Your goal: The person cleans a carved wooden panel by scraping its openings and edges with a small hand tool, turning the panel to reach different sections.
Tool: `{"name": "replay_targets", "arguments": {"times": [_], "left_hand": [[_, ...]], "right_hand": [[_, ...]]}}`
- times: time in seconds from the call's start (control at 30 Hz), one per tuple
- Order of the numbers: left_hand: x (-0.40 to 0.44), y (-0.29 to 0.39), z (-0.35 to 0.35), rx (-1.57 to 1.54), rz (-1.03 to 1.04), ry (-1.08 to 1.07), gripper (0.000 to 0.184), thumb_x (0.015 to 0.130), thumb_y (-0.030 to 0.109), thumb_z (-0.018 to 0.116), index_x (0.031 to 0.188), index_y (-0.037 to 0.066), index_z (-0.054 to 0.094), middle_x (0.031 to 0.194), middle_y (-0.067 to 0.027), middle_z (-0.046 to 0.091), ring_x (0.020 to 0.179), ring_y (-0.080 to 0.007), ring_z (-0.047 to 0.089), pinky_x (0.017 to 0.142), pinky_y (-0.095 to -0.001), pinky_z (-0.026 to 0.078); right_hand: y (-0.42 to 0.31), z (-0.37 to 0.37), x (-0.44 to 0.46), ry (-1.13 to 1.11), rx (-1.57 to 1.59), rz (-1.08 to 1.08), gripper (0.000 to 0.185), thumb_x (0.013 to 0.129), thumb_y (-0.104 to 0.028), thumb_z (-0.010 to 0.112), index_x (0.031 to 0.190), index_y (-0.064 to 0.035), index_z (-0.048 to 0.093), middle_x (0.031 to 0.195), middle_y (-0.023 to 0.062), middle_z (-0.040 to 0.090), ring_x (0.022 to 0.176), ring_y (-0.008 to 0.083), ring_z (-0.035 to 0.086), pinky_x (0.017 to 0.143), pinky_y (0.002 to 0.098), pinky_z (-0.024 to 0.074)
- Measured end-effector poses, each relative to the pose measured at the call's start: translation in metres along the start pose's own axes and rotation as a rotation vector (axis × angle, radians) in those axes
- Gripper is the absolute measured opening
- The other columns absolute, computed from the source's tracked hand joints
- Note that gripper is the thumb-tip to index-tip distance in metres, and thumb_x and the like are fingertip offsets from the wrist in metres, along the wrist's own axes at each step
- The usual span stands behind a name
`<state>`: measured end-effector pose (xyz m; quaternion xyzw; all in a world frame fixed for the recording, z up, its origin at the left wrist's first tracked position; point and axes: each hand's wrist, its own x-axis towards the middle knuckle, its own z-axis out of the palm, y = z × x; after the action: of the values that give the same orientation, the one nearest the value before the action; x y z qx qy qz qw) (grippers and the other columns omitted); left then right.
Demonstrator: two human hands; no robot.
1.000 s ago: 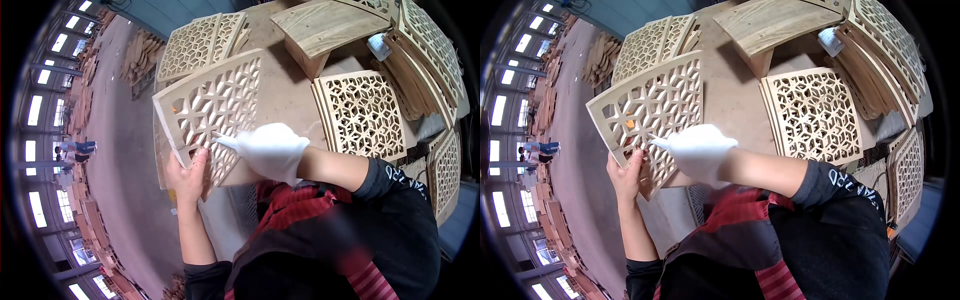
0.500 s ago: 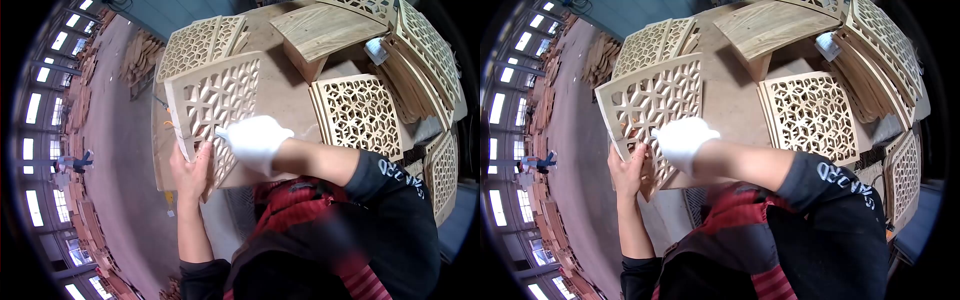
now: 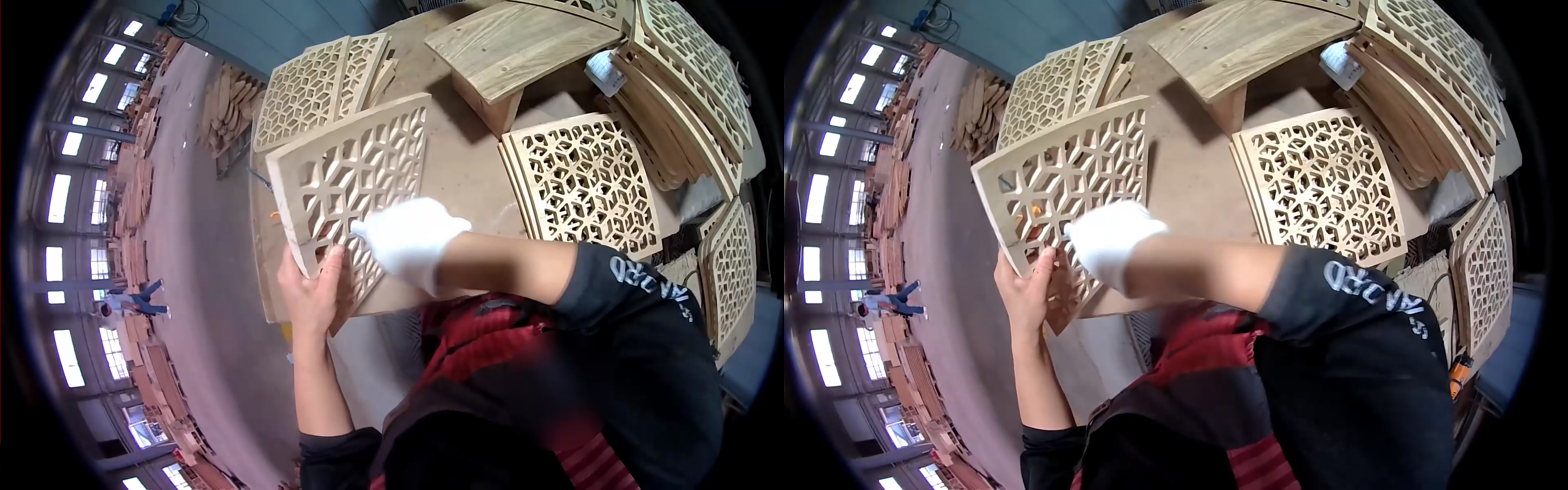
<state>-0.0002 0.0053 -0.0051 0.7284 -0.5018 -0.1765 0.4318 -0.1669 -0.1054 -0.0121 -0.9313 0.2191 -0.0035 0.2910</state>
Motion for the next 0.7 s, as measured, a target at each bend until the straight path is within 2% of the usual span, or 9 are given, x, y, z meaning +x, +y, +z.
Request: {"name": "replay_targets", "arguments": {"times": [0.03,0.1,0.17,0.2,0.27,0.37,0.47,0.57,0.7], "left_hand": [[0.000,-0.003,-0.001,-0.002,0.007,0.020,0.034,0.086,0.012,0.071,0.112,-0.005,0.060,0.101,-0.0122,0.068,0.092,-0.0173,0.063,0.084,-0.0309,0.049],[0.003,-0.003,-0.002,0.004,0.020,-0.010,0.033,0.087,0.009,0.069,0.115,-0.005,0.058,0.101,-0.0102,0.066,0.087,-0.0148,0.063,0.079,-0.0293,0.051],[0.002,0.001,-0.001,0.056,0.025,-0.034,0.032,0.088,0.007,0.068,0.116,-0.004,0.056,0.101,-0.0091,0.065,0.084,-0.0131,0.062,0.077,-0.0281,0.051],[0.001,0.009,0.001,0.102,0.070,-0.085,0.032,0.088,0.006,0.068,0.116,-0.004,0.056,0.101,-0.0089,0.065,0.084,-0.0129,0.062,0.077,-0.0278,0.051],[0.003,0.005,0.000,0.008,-0.006,-0.034,0.033,0.085,0.011,0.072,0.112,-0.004,0.061,0.101,-0.0110,0.068,0.091,-0.0159,0.062,0.083,-0.0305,0.049],[0.000,-0.004,-0.006,-0.036,-0.009,0.002,0.033,0.085,0.009,0.072,0.112,-0.004,0.061,0.101,-0.0106,0.068,0.092,-0.0159,0.063,0.083,-0.0306,0.050],[-0.004,-0.010,-0.014,-0.040,-0.141,0.038,0.033,0.084,0.008,0.073,0.112,-0.004,0.060,0.102,-0.0102,0.068,0.093,-0.0163,0.063,0.084,-0.0306,0.050],[-0.008,-0.022,-0.017,-0.054,-0.065,0.069,0.035,0.083,0.009,0.074,0.113,-0.004,0.061,0.102,-0.0101,0.068,0.091,-0.0167,0.064,0.085,-0.0309,0.050],[-0.013,-0.025,-0.019,-0.045,-0.075,0.074,0.035,0.083,0.010,0.073,0.113,-0.003,0.061,0.102,-0.0096,0.069,0.091,-0.0161,0.064,0.085,-0.0308,0.049]], "right_hand": [[0.002,0.006,-0.004,0.067,0.074,-0.009,0.041,0.079,-0.007,0.064,0.120,-0.0044,0.058,0.097,0.0164,0.069,0.088,0.0317,0.069,0.072,0.0400,0.0555],[0.003,0.007,-0.003,0.016,-0.006,-0.023,0.043,0.081,-0.008,0.063,0.123,-0.0041,0.057,0.099,0.0160,0.068,0.089,0.0314,0.069,0.072,0.0397,0.0555],[0.001,-0.008,0.000,0.003,-0.006,-0.044,0.037,0.086,-0.010,0.056,0.122,-0.0031,0.057,0.093,0.0160,0.069,0.085,0.0320,0.070,0.071,0.0410,0.0556],[-0.002,-0.010,0.013,-0.082,-0.114,-0.013,0.034,0.084,-0.008,0.057,0.118,-0.0024,0.060,0.084,0.0159,0.069,0.079,0.0338,0.070,0.069,0.0421,0.0558],[0.004,0.009,0.027,-0.003,-0.090,-0.004,0.032,0.081,-0.008,0.060,0.113,-0.0015,0.062,0.077,0.0156,0.069,0.074,0.0349,0.070,0.066,0.0417,0.0558],[-0.004,-0.001,-0.007,-0.010,0.033,0.042,0.050,0.075,0.002,0.065,0.124,-0.0017,0.058,0.091,0.0158,0.070,0.081,0.0300,0.070,0.069,0.0383,0.0563],[-0.005,-0.020,-0.036,-0.314,0.016,0.048,0.044,0.081,-0.001,0.059,0.125,-0.0020,0.056,0.087,0.0144,0.069,0.080,0.0299,0.070,0.067,0.0388,0.0559],[0.009,0.000,-0.042,-0.242,-0.055,-0.030,0.039,0.085,-0.005,0.055,0.124,-0.0018,0.054,0.083,0.0139,0.067,0.076,0.0304,0.069,0.064,0.0391,0.0554],[0.006,-0.029,-0.051,0.223,-0.060,-0.271,0.037,0.085,-0.007,0.055,0.121,0.0006,0.055,0.079,0.0146,0.065,0.066,0.0318,0.066,0.058,0.0402,0.0534]]}}
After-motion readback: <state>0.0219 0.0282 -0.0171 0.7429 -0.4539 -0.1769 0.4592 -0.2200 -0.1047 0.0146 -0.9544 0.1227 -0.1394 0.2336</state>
